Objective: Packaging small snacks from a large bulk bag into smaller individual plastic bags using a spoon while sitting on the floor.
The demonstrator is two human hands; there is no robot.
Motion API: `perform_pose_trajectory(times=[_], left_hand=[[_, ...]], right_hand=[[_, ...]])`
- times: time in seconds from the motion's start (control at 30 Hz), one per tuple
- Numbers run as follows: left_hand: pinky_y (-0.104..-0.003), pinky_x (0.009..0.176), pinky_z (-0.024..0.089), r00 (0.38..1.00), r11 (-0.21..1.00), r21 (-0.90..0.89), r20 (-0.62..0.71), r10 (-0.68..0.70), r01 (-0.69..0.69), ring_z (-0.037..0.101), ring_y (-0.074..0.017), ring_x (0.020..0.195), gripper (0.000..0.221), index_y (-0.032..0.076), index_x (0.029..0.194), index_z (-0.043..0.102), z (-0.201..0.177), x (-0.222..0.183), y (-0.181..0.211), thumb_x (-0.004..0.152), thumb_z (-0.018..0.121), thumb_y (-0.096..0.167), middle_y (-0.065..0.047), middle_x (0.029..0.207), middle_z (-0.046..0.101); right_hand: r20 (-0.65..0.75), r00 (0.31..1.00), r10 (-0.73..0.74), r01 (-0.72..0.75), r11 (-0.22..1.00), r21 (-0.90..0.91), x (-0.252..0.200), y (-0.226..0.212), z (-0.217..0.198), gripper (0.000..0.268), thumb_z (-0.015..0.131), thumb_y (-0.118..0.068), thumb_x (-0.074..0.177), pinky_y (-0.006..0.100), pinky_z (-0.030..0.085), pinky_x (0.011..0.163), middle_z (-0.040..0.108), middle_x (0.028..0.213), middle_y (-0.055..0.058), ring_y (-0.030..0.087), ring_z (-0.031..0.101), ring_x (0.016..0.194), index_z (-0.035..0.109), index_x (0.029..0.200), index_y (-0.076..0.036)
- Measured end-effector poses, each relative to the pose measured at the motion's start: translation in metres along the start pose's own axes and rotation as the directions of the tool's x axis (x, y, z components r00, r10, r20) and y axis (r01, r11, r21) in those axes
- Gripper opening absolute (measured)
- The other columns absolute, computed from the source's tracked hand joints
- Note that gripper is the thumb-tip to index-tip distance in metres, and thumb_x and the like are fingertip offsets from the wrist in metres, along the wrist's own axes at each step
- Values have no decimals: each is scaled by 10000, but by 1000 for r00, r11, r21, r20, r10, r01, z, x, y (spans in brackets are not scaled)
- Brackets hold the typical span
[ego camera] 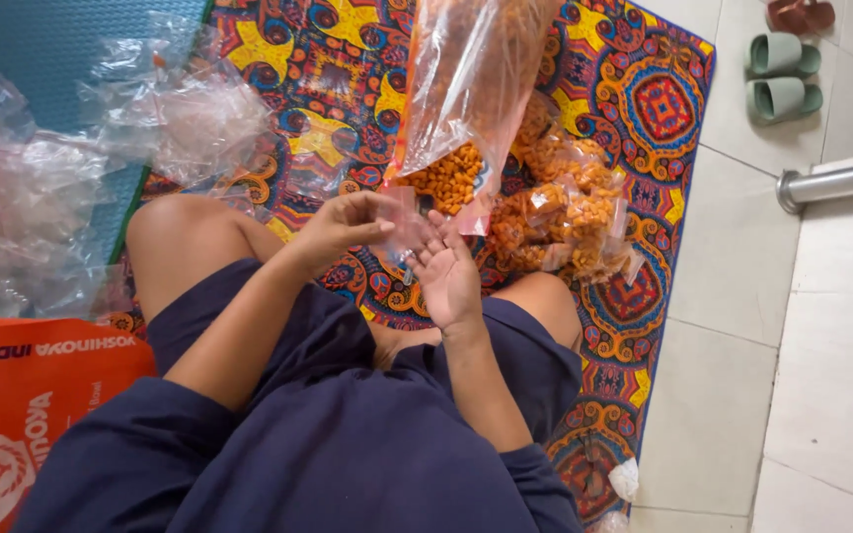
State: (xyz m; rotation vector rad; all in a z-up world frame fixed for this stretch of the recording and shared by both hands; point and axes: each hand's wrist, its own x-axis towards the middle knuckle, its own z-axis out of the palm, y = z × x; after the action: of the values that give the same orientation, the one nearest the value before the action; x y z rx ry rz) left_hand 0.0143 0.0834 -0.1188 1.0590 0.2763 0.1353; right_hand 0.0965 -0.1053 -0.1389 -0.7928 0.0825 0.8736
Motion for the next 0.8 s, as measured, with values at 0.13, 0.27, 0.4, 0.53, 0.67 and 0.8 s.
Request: perform_pose_trajectory(times=[0.13,0.27,0.4,0.53,0.67,0.8], left_hand=[[-189,697,547,997,996,-41,10,80,-80,654,-64,790,367,22,1197,708,0,-7,0,847,818,43,11,824,648],[-217,713,518,994,996,18,67,82,-83,644,-105,780,414,21,1220,707,-16,-3,-13,824,829,20,-49,842,668],[-301,780,534,996,999,-11,74,50,-49,662,-156,875,488,35,1355,617,-11,-11,-6,898,769,116,-91,995,684],[-332,695,579,996,999,6,74,-51,50,703,-188,796,478,71,1386,585,-25,-4,-27,981,682,306,-121,1016,709],[-360,798,517,988,870,469,82,131,-155,718,-251,891,420,69,1234,710,-28,2,-42,849,830,184,-108,967,773],[-317,688,549,998,698,713,53,40,-66,735,-160,688,199,212,1056,779,-14,-6,-30,858,791,201,15,903,807]], right_hand=[[20,999,-43,43,999,-24,5,14,-7,535,468,-513,1047,318,486,938,699,1244,65,190,653,1163,551,1403,-122],[21,964,-264,250,885,-393,-3,19,14,249,630,-150,998,318,502,863,737,1006,81,181,678,941,675,1226,-58],[86,887,-454,375,596,-710,-14,20,30,208,768,-47,917,238,549,725,720,848,41,74,649,777,742,1122,-25],[159,857,-490,336,299,-893,-14,18,12,175,800,-199,917,219,524,664,756,812,6,53,656,725,789,1084,-145],[241,844,-480,385,227,-895,-18,13,17,139,775,-167,923,292,540,733,768,843,46,114,683,785,800,1058,-144],[300,838,-455,426,203,-882,-19,14,16,160,700,-58,945,349,531,773,764,882,92,183,684,818,786,1072,-104]])
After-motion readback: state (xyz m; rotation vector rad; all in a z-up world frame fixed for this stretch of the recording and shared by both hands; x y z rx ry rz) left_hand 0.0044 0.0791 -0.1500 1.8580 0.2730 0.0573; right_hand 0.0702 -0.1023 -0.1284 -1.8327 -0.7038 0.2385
